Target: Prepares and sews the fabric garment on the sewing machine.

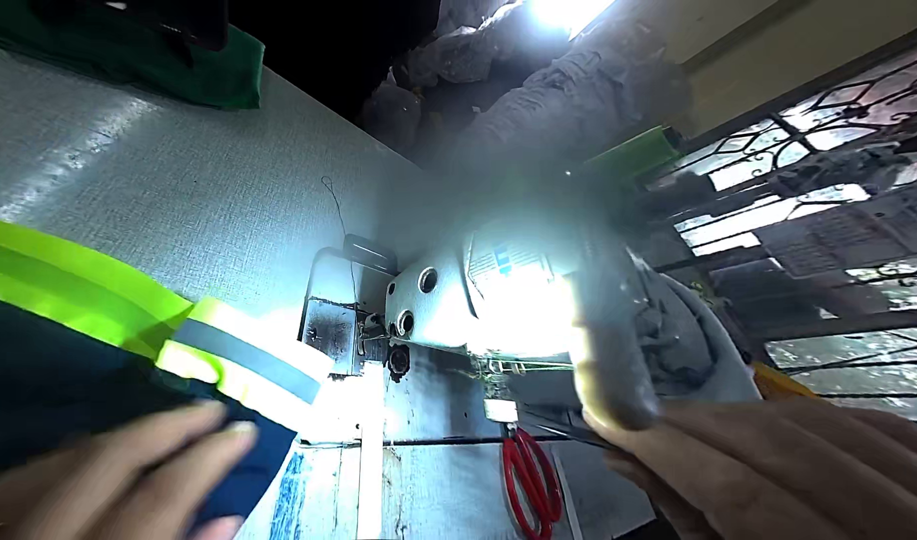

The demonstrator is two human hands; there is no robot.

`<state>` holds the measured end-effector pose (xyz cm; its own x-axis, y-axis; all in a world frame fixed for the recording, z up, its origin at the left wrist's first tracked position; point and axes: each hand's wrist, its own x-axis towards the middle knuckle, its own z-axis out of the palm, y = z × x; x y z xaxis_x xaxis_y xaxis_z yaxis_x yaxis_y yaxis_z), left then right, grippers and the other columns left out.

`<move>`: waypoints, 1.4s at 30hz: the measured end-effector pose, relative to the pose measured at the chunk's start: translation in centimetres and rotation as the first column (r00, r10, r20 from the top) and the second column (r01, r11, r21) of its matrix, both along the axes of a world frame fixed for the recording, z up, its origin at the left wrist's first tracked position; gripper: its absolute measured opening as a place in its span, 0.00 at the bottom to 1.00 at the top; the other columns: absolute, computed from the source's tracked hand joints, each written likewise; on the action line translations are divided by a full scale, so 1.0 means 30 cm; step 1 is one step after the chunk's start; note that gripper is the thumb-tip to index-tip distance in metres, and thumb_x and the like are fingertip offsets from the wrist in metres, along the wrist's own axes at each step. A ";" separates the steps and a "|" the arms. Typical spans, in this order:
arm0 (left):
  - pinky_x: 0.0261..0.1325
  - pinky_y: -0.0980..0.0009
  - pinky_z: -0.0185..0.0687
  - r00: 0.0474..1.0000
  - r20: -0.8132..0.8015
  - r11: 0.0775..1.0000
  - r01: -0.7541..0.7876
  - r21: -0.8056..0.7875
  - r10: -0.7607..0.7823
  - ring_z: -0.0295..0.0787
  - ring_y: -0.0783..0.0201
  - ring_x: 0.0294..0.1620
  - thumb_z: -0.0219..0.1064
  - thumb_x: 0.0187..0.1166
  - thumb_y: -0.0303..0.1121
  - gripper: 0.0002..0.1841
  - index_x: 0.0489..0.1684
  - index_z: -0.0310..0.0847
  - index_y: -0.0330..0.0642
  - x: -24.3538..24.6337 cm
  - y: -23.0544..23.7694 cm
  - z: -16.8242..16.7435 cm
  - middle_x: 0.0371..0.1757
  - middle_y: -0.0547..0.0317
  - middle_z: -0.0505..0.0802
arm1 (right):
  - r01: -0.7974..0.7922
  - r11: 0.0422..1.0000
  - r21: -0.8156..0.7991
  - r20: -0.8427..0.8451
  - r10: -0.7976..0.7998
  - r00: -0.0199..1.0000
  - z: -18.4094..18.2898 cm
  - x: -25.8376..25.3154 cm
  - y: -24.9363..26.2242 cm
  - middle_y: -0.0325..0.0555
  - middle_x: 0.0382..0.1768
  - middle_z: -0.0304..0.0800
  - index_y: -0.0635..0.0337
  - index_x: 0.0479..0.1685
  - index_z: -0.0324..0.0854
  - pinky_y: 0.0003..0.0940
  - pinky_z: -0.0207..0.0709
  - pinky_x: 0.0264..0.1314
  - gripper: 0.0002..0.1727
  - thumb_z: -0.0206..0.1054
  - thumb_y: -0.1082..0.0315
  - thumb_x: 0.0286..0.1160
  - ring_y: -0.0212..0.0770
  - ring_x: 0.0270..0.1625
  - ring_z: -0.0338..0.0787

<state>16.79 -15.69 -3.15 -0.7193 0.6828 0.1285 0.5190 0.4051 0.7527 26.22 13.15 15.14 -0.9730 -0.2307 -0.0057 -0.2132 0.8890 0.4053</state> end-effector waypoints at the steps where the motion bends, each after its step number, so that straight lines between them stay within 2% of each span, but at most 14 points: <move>1: 0.64 0.49 0.81 0.996 0.070 0.994 0.038 0.102 -0.046 0.88 0.43 0.62 0.61 0.88 0.35 0.17 0.66 0.85 0.37 -0.003 0.071 0.028 0.62 0.39 0.90 | 0.016 1.000 0.001 0.011 -0.016 1.000 0.000 0.013 0.007 0.49 0.44 0.94 0.53 0.57 0.89 0.45 0.74 0.50 0.12 0.67 0.61 0.84 0.51 0.44 0.88; 3: 0.56 0.63 0.86 0.971 0.218 0.950 0.029 0.311 -0.101 0.92 0.59 0.50 0.60 0.87 0.33 0.13 0.57 0.89 0.39 0.013 0.237 0.067 0.50 0.50 0.95 | 0.044 0.999 -0.016 0.036 -0.044 0.998 -0.004 0.046 0.019 0.49 0.45 0.94 0.53 0.57 0.89 0.45 0.75 0.49 0.12 0.66 0.60 0.85 0.51 0.43 0.88; 5: 0.52 0.75 0.86 0.982 0.190 0.901 -0.064 0.428 -0.020 0.90 0.72 0.44 0.61 0.86 0.33 0.12 0.53 0.92 0.45 0.035 0.394 0.062 0.46 0.61 0.95 | 0.055 0.997 -0.058 0.031 -0.054 0.998 -0.011 0.086 0.030 0.50 0.45 0.94 0.53 0.57 0.90 0.46 0.75 0.49 0.12 0.67 0.61 0.85 0.51 0.43 0.88; 7: 0.51 0.70 0.87 0.984 -0.120 0.884 -0.064 0.463 0.134 0.91 0.69 0.48 0.60 0.85 0.33 0.13 0.51 0.93 0.52 0.030 0.498 0.014 0.46 0.65 0.95 | 0.058 0.993 -0.099 0.009 -0.058 0.998 -0.015 0.127 0.049 0.50 0.43 0.93 0.53 0.58 0.89 0.45 0.75 0.49 0.11 0.68 0.63 0.83 0.51 0.43 0.88; 8: 0.46 0.67 0.85 0.941 -0.274 0.878 -0.048 0.476 0.200 0.91 0.66 0.46 0.59 0.85 0.33 0.13 0.49 0.93 0.54 0.021 0.532 -0.012 0.45 0.65 0.94 | 0.062 0.991 -0.115 0.000 -0.062 0.998 -0.017 0.148 0.062 0.50 0.43 0.93 0.53 0.58 0.89 0.45 0.75 0.49 0.12 0.68 0.63 0.83 0.51 0.42 0.88; 10: 0.45 0.65 0.85 0.864 -0.423 0.870 -0.036 0.492 0.274 0.91 0.64 0.46 0.59 0.85 0.32 0.11 0.47 0.91 0.54 0.010 0.559 -0.042 0.44 0.64 0.95 | 0.074 0.987 -0.142 -0.005 -0.075 0.997 -0.024 0.182 0.088 0.50 0.44 0.94 0.53 0.58 0.89 0.45 0.75 0.49 0.12 0.69 0.64 0.83 0.51 0.43 0.88; 16: 0.53 0.66 0.82 0.780 -0.526 0.857 -0.023 0.515 0.338 0.90 0.65 0.48 0.64 0.84 0.33 0.09 0.48 0.92 0.52 -0.018 0.552 -0.066 0.43 0.62 0.95 | 0.102 0.969 -0.224 -0.007 -0.106 0.994 -0.080 0.231 0.149 0.52 0.42 0.93 0.55 0.56 0.90 0.46 0.75 0.46 0.11 0.68 0.63 0.83 0.52 0.40 0.87; 19: 0.47 0.66 0.79 0.743 -0.583 0.866 0.008 0.500 0.330 0.87 0.66 0.42 0.64 0.84 0.33 0.09 0.46 0.92 0.52 -0.032 0.545 -0.059 0.40 0.62 0.93 | 0.108 0.964 -0.243 -0.011 -0.114 0.993 -0.095 0.243 0.163 0.52 0.42 0.93 0.55 0.56 0.90 0.46 0.75 0.45 0.11 0.67 0.63 0.84 0.52 0.41 0.88; 26: 0.44 0.64 0.75 0.651 -0.676 0.898 -0.017 0.440 0.344 0.86 0.64 0.37 0.63 0.83 0.32 0.08 0.43 0.90 0.50 -0.038 0.553 -0.063 0.35 0.61 0.92 | 0.133 0.956 -0.262 -0.014 -0.141 0.990 -0.115 0.235 0.182 0.52 0.42 0.93 0.55 0.55 0.90 0.46 0.76 0.45 0.11 0.66 0.63 0.85 0.53 0.40 0.88; 31: 0.46 0.65 0.77 0.666 -0.639 0.886 -0.072 0.457 0.384 0.87 0.65 0.35 0.61 0.83 0.35 0.09 0.40 0.88 0.47 -0.028 0.562 -0.081 0.32 0.60 0.93 | 0.120 0.910 -0.398 -0.036 -0.146 0.989 -0.112 0.202 0.178 0.58 0.43 0.91 0.60 0.59 0.88 0.42 0.82 0.49 0.12 0.63 0.69 0.85 0.53 0.45 0.89; 33: 0.43 0.65 0.77 0.688 -0.611 0.884 -0.094 0.459 0.391 0.87 0.64 0.33 0.59 0.84 0.36 0.11 0.38 0.87 0.46 -0.024 0.554 -0.089 0.29 0.60 0.92 | 0.102 0.925 -0.365 -0.059 -0.132 0.989 -0.098 0.187 0.173 0.56 0.45 0.92 0.57 0.61 0.88 0.43 0.81 0.50 0.13 0.64 0.68 0.85 0.52 0.46 0.89; 35: 0.44 0.66 0.78 0.752 -0.537 0.881 -0.123 0.456 0.383 0.88 0.65 0.37 0.57 0.86 0.38 0.13 0.37 0.86 0.47 -0.017 0.542 -0.103 0.32 0.60 0.92 | 0.081 0.951 -0.298 -0.098 -0.114 0.989 -0.087 0.170 0.165 0.51 0.46 0.93 0.52 0.62 0.88 0.44 0.77 0.53 0.13 0.64 0.67 0.85 0.51 0.48 0.88; 39: 0.40 0.79 0.81 0.907 -0.218 0.832 -0.207 0.515 0.361 0.85 0.78 0.37 0.58 0.81 0.40 0.10 0.35 0.84 0.51 -0.013 0.544 -0.117 0.35 0.69 0.89 | 0.041 0.977 -0.208 -0.150 -0.073 0.986 -0.081 0.118 0.142 0.49 0.44 0.90 0.44 0.65 0.88 0.46 0.71 0.57 0.17 0.61 0.70 0.85 0.50 0.50 0.84; 42: 0.44 0.86 0.82 0.979 0.037 0.776 -0.181 0.605 0.200 0.86 0.83 0.42 0.63 0.74 0.37 0.06 0.39 0.85 0.50 -0.008 0.529 -0.121 0.41 0.72 0.92 | 0.039 0.984 -0.174 -0.140 -0.064 0.988 -0.072 0.084 0.125 0.50 0.43 0.90 0.46 0.65 0.88 0.45 0.72 0.54 0.16 0.62 0.68 0.86 0.50 0.48 0.84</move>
<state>16.54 0.19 -6.77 -0.8158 0.3091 0.4888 0.5045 -0.0328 0.8628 28.74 16.88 12.97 -0.9713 -0.1655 0.1710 -0.1152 0.9558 0.2707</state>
